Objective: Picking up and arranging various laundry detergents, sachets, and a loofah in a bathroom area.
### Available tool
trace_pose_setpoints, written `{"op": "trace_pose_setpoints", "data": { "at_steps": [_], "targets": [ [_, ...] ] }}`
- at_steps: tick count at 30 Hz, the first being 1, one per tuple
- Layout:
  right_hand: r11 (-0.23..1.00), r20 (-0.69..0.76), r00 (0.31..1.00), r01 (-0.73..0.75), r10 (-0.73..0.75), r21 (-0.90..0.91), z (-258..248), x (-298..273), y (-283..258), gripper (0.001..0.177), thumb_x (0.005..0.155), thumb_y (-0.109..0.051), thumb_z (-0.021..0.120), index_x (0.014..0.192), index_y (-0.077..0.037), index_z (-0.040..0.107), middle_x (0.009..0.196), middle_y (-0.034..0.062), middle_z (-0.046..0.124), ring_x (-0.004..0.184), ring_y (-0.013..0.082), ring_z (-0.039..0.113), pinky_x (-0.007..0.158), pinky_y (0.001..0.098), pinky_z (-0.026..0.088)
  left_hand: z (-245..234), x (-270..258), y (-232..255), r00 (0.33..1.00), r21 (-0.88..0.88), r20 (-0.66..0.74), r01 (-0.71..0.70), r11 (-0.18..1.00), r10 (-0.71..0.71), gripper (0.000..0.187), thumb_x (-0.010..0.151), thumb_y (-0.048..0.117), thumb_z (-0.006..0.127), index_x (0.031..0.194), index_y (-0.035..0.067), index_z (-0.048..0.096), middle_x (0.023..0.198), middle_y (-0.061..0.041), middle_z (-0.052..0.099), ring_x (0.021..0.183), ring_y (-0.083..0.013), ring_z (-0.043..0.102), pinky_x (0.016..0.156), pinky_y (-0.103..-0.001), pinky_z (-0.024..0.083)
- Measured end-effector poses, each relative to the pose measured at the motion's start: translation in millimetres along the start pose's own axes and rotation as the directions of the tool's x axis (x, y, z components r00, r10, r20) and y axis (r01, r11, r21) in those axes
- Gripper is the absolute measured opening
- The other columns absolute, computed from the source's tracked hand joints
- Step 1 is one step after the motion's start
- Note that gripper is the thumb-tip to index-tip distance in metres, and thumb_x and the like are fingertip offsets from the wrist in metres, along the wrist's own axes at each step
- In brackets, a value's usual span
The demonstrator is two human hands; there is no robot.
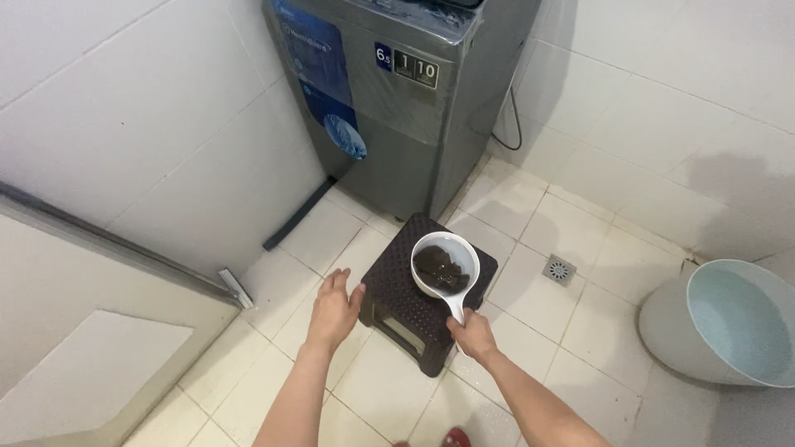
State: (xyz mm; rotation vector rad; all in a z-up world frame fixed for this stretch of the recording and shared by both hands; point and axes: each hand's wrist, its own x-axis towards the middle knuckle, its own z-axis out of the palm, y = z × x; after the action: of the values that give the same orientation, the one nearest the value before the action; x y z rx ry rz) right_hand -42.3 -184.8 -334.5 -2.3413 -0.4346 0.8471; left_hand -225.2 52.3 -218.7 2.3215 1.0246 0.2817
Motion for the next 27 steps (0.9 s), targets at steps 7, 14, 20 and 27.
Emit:
{"op": "trace_pose_setpoints", "data": {
  "at_steps": [7,14,20,27],
  "targets": [
    [0.998,-0.042,0.998,0.056,-0.057,-0.03,26,3,21,0.039,0.09,-0.035,0.064,0.104,0.001,0.067,0.076,0.0196,0.074,0.067,0.0312,0.075,0.067,0.0452,0.058,-5,-20,-9,0.995,0.011,0.089,0.033,0.999,-0.034,0.055,0.101,0.037,0.056,0.146,0.006,0.048,0.156,-0.018,0.042,0.142,-0.0349,0.043,0.115,-0.044,0.04],
    [0.998,0.022,0.999,-0.033,0.034,-0.06,8,-9,26,0.081,0.09,-0.051,0.069,0.147,0.0,0.045,0.114,0.0191,0.072,0.106,0.0308,0.071,0.095,0.0391,0.055,-22,-37,3,0.983,0.037,0.168,0.064,0.997,-0.069,0.057,0.101,0.039,0.055,0.149,0.009,0.046,0.157,-0.015,0.04,0.143,-0.032,0.043,0.114,-0.044,0.04],
    [1.0,-0.09,0.996,-0.018,0.016,-0.017,-37,-22,44,0.088,0.086,-0.05,0.072,0.149,0.002,0.043,0.12,0.0183,0.075,0.118,0.03,0.07,0.102,0.0352,0.053,-45,-36,33,0.986,0.021,0.149,-0.078,0.997,0.074,0.056,0.1,0.038,0.057,0.146,0.007,0.05,0.155,-0.017,0.044,0.143,-0.0335,0.043,0.116,-0.043,0.04],
    [0.996,-0.228,0.973,-0.015,0.035,0.088,-133,-86,-4,0.073,0.087,-0.044,0.07,0.144,-0.002,0.053,0.112,0.016,0.077,0.113,0.0273,0.071,0.1,0.0344,0.053,-56,-18,85,0.956,-0.02,0.086,-0.279,0.96,0.28,0.055,0.097,0.037,0.061,0.142,0.006,0.054,0.149,-0.019,0.05,0.139,-0.0366,0.047,0.113,-0.045,0.041]
  ]
}}
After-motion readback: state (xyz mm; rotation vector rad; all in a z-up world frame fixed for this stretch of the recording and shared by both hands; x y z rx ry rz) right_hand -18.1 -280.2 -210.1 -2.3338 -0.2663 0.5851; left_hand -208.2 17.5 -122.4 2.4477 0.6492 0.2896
